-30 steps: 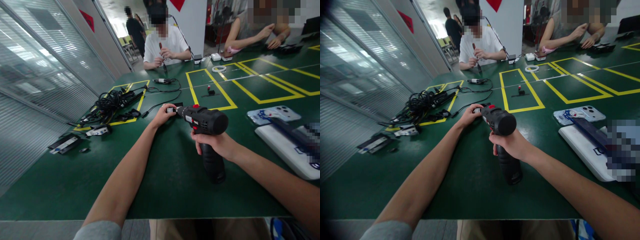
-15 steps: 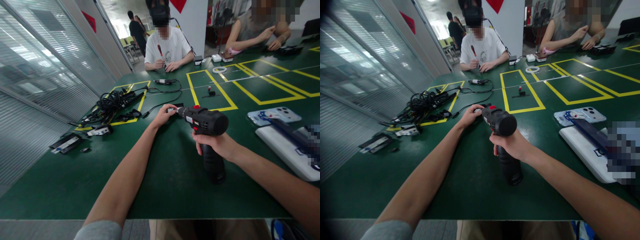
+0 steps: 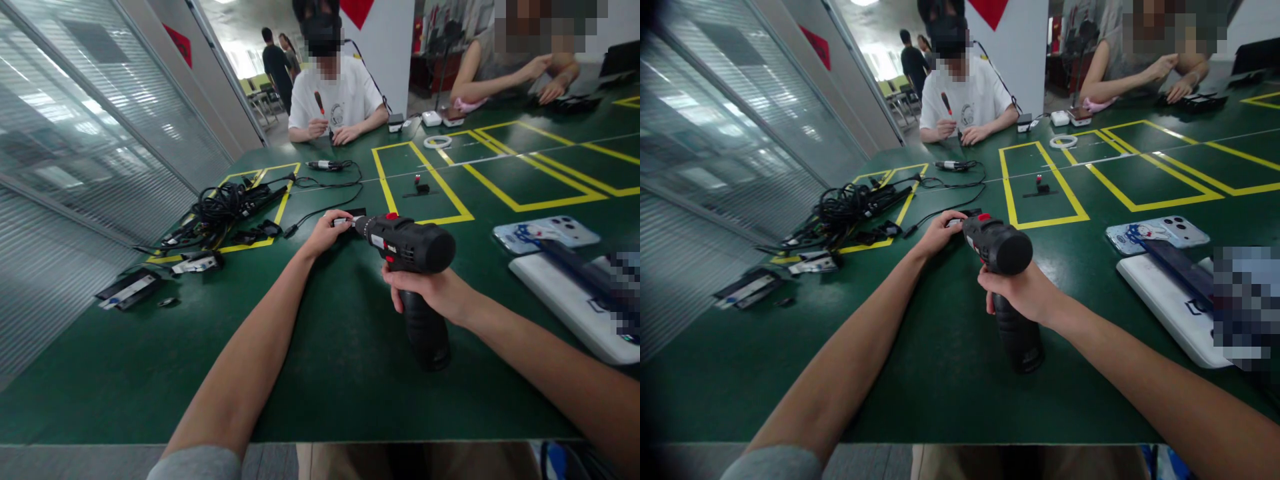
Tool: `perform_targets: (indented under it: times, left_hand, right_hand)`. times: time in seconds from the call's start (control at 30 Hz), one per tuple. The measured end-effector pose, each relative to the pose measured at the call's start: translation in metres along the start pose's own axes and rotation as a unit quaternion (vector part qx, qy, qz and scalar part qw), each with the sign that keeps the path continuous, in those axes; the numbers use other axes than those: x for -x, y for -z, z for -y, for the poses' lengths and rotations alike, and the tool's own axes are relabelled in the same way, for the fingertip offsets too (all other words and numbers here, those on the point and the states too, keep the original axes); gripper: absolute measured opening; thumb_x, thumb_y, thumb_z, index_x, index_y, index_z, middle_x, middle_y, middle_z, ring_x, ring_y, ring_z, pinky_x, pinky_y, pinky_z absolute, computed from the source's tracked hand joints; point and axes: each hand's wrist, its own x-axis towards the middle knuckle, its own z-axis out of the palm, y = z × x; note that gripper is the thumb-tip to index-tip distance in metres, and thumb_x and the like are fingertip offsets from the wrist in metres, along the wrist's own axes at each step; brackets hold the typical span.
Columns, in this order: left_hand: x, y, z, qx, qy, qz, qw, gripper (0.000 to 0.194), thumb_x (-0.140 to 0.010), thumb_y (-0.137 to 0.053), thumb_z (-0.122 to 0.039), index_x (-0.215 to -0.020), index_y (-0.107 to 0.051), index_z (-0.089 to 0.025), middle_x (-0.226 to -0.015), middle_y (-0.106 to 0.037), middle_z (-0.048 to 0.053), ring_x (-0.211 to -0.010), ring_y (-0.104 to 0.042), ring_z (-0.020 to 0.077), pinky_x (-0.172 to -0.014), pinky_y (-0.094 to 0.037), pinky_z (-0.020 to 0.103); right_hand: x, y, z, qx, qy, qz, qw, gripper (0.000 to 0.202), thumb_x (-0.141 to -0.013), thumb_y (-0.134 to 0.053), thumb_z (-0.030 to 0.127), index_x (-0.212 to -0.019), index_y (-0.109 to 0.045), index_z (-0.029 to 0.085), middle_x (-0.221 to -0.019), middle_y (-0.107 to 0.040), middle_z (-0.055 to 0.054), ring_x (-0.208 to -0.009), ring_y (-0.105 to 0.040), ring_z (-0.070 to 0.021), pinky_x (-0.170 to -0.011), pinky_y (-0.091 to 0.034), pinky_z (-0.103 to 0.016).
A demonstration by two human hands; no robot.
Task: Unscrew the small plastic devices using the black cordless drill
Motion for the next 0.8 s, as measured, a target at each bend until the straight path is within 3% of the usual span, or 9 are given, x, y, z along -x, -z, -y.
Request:
perform_targets:
  times: [0.8]
  left_hand:
    - [0.0007, 0.0007, -0.0049, -0.006, 0.004, 0.003, 1.000, 0.030, -0.080, -0.063, -0.036, -0.104, -0.069, -0.019, -0.109, -0.066, 0.006, -0.109, -0.057, 0.0225, -0.103, -0.043, 0.039]
  right_hand:
    - [0.0005, -0.0009, -0.0007, 0.000, 0.007, -0.005, 1.000, 0.021, -0.078, -0.072, 0.034, -0.081, -0.057, 0.019, -0.058, -0.059, 0.004, -0.048, -0.059, -0.0147, -0.058, -0.047, -0.034]
